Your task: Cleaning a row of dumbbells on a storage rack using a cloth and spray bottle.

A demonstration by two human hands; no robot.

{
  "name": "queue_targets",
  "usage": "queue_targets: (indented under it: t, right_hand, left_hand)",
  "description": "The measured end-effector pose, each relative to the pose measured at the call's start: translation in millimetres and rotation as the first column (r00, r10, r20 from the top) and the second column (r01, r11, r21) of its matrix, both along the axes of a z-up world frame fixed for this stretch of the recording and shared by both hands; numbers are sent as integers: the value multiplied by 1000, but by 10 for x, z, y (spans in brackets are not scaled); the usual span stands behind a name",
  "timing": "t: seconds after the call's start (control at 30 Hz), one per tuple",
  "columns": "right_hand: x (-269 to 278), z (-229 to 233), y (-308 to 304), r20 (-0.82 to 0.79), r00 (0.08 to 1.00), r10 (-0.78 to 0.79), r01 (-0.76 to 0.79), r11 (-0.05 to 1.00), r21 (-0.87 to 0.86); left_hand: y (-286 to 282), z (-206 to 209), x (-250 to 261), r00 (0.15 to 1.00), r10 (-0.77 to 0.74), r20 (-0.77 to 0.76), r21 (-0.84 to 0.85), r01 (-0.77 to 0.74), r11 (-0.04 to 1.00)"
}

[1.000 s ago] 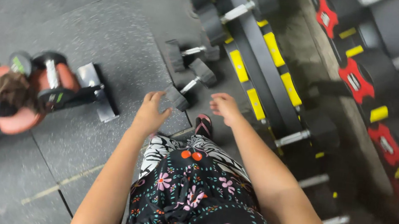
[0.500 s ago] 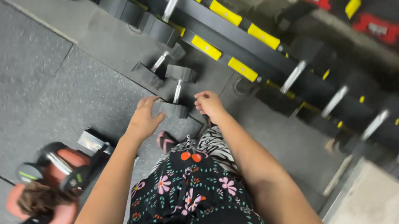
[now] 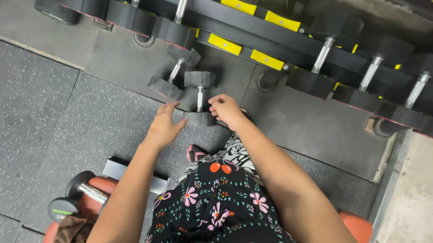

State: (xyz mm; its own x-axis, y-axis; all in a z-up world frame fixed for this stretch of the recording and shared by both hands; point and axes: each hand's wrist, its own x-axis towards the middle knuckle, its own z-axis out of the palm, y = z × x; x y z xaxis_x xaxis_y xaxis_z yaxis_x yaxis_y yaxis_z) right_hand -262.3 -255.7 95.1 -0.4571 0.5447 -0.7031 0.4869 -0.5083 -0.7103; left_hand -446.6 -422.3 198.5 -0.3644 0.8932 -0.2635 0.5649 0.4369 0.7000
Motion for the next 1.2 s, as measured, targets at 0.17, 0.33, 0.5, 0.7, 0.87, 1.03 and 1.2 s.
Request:
queue_targets:
  t: [0.17,0.33,0.5,0.7,0.87,1.03,1.2]
  right_hand:
    - [-210,192,56,-20,999,26,-25,997,75]
    - [-365,247,249,-20,997,69,-67,993,98]
    - [-568,72,556,18,996,83,-84,995,63]
    - [-958,-32,1012,25,980,198,-199,979,35]
    - [-1260,-213,1619,31,948,317,-317,948,-8]
    - [-1274,-522,2356,54,935,352,-346,934,-94]
    - [-1281,-891,2935,140,914,382,-358,919,-167]
  left_hand:
    - [-68,18,-179,1000,26,-3,37,-26,999]
    - [-83,20,-363,994,103,35,40,-105,994]
    - [20,-223,-552,988,156,4,62,-156,986]
    - [575,115,-675,951,300,80,-84,-293,952]
    - [1251,-360,-812,935,352,38,32,-353,935]
    - [1994,-399,-790,897,431,101,-5,-433,901]
    - [2476,-497,-796,812,557,176,-126,-543,831]
